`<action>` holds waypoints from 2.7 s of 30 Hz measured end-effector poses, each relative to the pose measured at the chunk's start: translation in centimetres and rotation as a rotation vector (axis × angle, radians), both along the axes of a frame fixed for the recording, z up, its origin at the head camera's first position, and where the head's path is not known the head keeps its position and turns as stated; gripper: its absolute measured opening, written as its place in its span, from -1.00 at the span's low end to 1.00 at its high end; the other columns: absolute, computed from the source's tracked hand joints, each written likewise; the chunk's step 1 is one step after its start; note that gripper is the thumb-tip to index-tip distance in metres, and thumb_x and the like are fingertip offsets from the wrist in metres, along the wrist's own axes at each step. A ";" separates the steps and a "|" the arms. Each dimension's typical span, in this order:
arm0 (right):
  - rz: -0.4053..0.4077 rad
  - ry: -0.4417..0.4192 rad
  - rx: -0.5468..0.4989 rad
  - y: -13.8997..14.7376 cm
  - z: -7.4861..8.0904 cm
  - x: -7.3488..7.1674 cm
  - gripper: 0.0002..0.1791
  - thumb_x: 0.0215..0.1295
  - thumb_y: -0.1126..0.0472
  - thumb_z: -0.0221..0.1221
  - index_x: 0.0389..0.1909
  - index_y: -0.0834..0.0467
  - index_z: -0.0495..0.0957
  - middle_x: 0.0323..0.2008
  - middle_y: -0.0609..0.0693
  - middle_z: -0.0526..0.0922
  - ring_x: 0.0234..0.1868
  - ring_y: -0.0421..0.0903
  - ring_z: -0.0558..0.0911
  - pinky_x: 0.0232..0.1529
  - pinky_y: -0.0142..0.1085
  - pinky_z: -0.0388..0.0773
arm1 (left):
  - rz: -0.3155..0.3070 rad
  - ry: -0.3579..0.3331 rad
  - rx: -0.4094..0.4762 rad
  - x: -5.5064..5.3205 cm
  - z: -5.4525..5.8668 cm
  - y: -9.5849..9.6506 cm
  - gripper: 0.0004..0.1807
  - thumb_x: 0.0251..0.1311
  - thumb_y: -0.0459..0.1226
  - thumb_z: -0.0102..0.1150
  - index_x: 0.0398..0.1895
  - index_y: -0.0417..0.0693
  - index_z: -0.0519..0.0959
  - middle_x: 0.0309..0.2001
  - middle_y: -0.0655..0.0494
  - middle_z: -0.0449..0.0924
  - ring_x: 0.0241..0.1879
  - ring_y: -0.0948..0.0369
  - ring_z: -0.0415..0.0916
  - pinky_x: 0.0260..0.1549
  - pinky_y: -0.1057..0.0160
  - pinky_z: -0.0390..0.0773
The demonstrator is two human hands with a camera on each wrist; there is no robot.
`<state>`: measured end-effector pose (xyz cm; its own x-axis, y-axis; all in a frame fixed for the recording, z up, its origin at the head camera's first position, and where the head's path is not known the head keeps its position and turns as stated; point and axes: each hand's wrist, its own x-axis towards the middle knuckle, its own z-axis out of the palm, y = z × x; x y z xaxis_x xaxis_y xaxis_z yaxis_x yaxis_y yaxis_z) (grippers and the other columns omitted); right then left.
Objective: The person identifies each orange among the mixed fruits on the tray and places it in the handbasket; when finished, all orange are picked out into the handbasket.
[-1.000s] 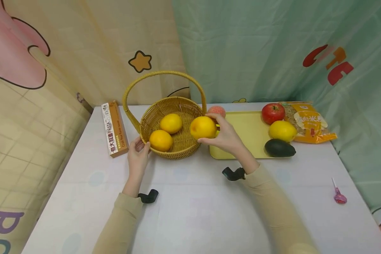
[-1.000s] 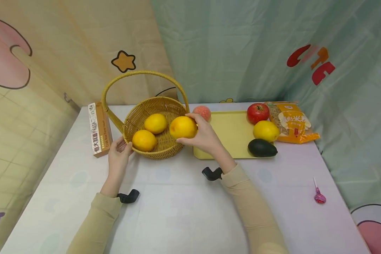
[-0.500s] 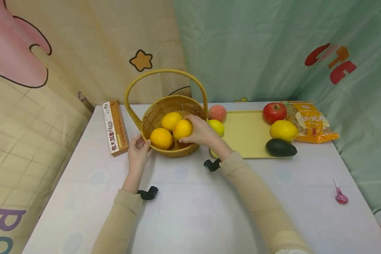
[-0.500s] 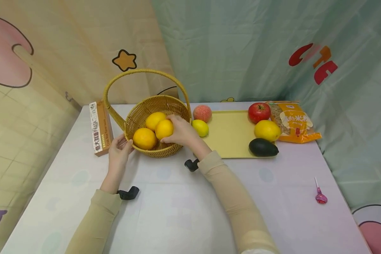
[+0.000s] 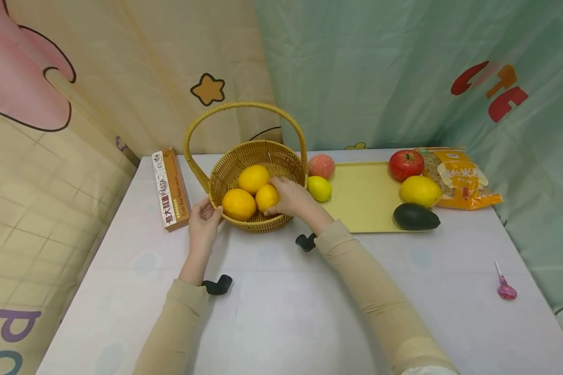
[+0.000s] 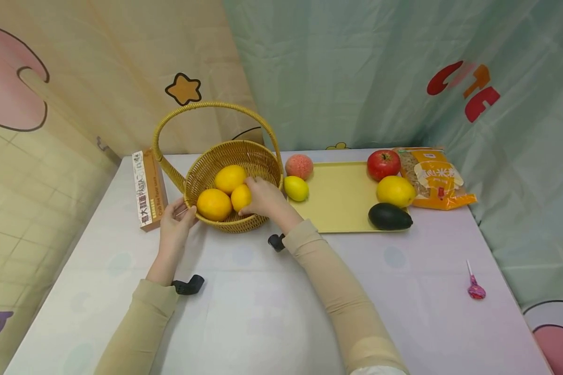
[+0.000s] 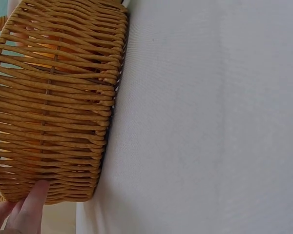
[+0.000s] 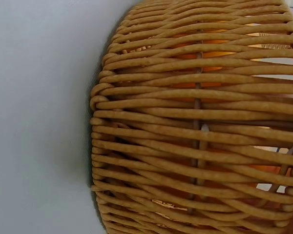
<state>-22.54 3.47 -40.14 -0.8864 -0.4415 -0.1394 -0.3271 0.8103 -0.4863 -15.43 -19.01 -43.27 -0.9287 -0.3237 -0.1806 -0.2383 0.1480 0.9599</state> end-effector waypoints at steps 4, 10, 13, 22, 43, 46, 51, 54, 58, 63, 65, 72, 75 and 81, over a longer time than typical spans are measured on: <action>0.007 -0.003 -0.025 0.4 0.0 0.1 -0.06 0.08 -0.19 0.40 0.40 0.13 0.28 0.38 0.19 0.34 0.32 0.13 0.44 0.38 0.01 0.43 | -0.013 -0.002 0.010 0.0 0.1 0.1 -0.39 0.41 -0.28 0.06 0.46 -0.20 0.15 0.36 -0.18 0.32 0.29 0.03 0.39 0.17 0.20 0.60; 0.014 0.009 -0.110 1.1 0.0 0.3 -0.10 0.10 -0.19 0.39 0.39 0.14 0.32 0.38 0.15 0.34 0.36 0.11 0.39 0.44 -0.01 0.37 | -0.025 -0.006 0.015 0.1 0.3 0.1 -0.38 0.41 -0.28 0.06 0.46 -0.19 0.14 0.36 -0.18 0.31 0.30 0.02 0.37 0.21 0.16 0.58; 0.019 0.020 -0.148 1.5 0.1 0.5 -0.14 0.11 -0.17 0.38 0.36 0.14 0.35 0.35 0.12 0.38 0.34 0.08 0.40 0.43 -0.04 0.38 | -0.029 -0.008 0.011 0.0 0.3 0.2 -0.38 0.41 -0.27 0.06 0.46 -0.18 0.14 0.36 -0.18 0.31 0.30 0.03 0.37 0.22 0.15 0.58; 0.067 0.156 -0.241 3.2 1.2 2.3 -0.39 0.25 -0.06 0.31 0.26 0.13 0.47 0.24 0.07 0.48 0.28 0.02 0.46 0.38 -0.12 0.45 | -0.035 0.004 -0.002 0.1 0.0 -0.1 -0.38 0.41 -0.29 0.05 0.47 -0.20 0.13 0.36 -0.21 0.30 0.29 0.01 0.37 0.17 0.20 0.60; -0.112 0.234 -0.382 12.0 2.3 5.0 -0.52 0.24 0.10 0.34 0.15 0.16 0.57 0.14 0.09 0.62 0.23 0.09 0.52 0.34 0.05 0.46 | -0.033 0.003 -0.018 0.0 0.0 -0.3 -0.38 0.40 -0.29 0.06 0.45 -0.22 0.14 0.34 -0.20 0.32 0.29 0.01 0.40 0.15 0.21 0.61; -0.169 0.218 -0.372 13.5 2.2 4.8 -0.51 0.26 0.08 0.32 0.18 0.15 0.56 0.16 0.10 0.61 0.24 0.09 0.51 0.35 0.06 0.46 | -0.036 0.001 -0.028 0.0 0.0 -0.3 -0.38 0.40 -0.28 0.07 0.45 -0.21 0.14 0.34 -0.20 0.32 0.29 0.02 0.40 0.14 0.23 0.62; -0.290 0.176 -0.382 16.0 2.2 4.9 -0.50 0.29 0.01 0.29 0.20 0.13 0.54 0.18 0.11 0.58 0.25 0.09 0.50 0.36 0.07 0.44 | -0.036 0.004 -0.031 -0.1 0.1 -0.4 -0.38 0.40 -0.28 0.08 0.45 -0.20 0.15 0.34 -0.18 0.33 0.28 0.04 0.40 0.09 0.31 0.63; -0.349 0.172 -0.404 17.5 2.4 5.0 -0.50 0.31 0.01 0.27 0.20 0.16 0.53 0.18 0.14 0.58 0.24 0.11 0.50 0.37 0.08 0.43 | -0.033 0.001 -0.027 -0.1 0.1 -0.4 -0.38 0.40 -0.27 0.08 0.45 -0.20 0.15 0.34 -0.18 0.33 0.28 0.04 0.40 0.11 0.29 0.63; -0.414 0.176 -0.398 19.5 2.6 5.3 -0.48 0.33 -0.02 0.25 0.20 0.18 0.51 0.18 0.17 0.58 0.25 0.15 0.50 0.37 0.09 0.42 | -0.032 0.001 -0.027 -0.1 0.1 -0.4 -0.38 0.40 -0.27 0.07 0.45 -0.20 0.15 0.34 -0.18 0.33 0.29 0.04 0.40 0.15 0.23 0.61; -0.494 0.142 -0.365 22.2 2.9 5.5 -0.35 0.32 -0.17 0.20 0.27 0.17 0.45 0.25 0.19 0.52 0.33 0.21 0.40 0.40 0.16 0.33 | -0.033 0.005 -0.026 -0.1 0.0 -0.4 -0.38 0.40 -0.28 0.07 0.46 -0.20 0.15 0.34 -0.18 0.33 0.29 0.03 0.40 0.13 0.26 0.62; -0.523 0.116 -0.351 23.3 3.0 5.5 -0.29 0.32 -0.22 0.17 0.31 0.17 0.42 0.29 0.21 0.47 0.37 0.24 0.33 0.42 0.20 0.27 | -0.033 -0.001 -0.028 -0.1 0.0 -0.4 -0.38 0.40 -0.28 0.07 0.46 -0.20 0.14 0.35 -0.18 0.32 0.29 0.03 0.39 0.13 0.26 0.62; -0.638 0.039 -0.310 26.3 2.6 5.7 -0.17 0.32 -0.33 0.07 0.42 0.13 0.27 0.40 0.25 0.30 0.42 0.32 0.17 0.40 0.34 0.19 | -0.031 -0.011 -0.028 0.0 0.0 -0.3 -0.38 0.41 -0.27 0.06 0.46 -0.19 0.14 0.35 -0.18 0.31 0.30 0.04 0.39 0.15 0.23 0.61; -0.682 0.031 -0.312 27.1 2.3 5.7 -0.15 0.33 -0.35 0.04 0.46 0.11 0.23 0.42 0.25 0.27 0.42 0.32 0.17 0.39 0.35 0.21 | -0.031 -0.007 -0.029 0.0 0.0 -0.3 -0.38 0.41 -0.27 0.07 0.46 -0.19 0.14 0.35 -0.18 0.31 0.30 0.04 0.39 0.15 0.23 0.61; -0.717 0.027 -0.318 28.1 1.7 5.4 -0.14 0.34 -0.34 0.04 0.47 0.13 0.21 0.43 0.27 0.25 0.40 0.35 0.19 0.39 0.33 0.23 | -0.027 -0.015 -0.031 0.0 0.1 -0.3 -0.37 0.41 -0.26 0.07 0.46 -0.18 0.14 0.36 -0.17 0.31 0.30 0.04 0.39 0.17 0.19 0.60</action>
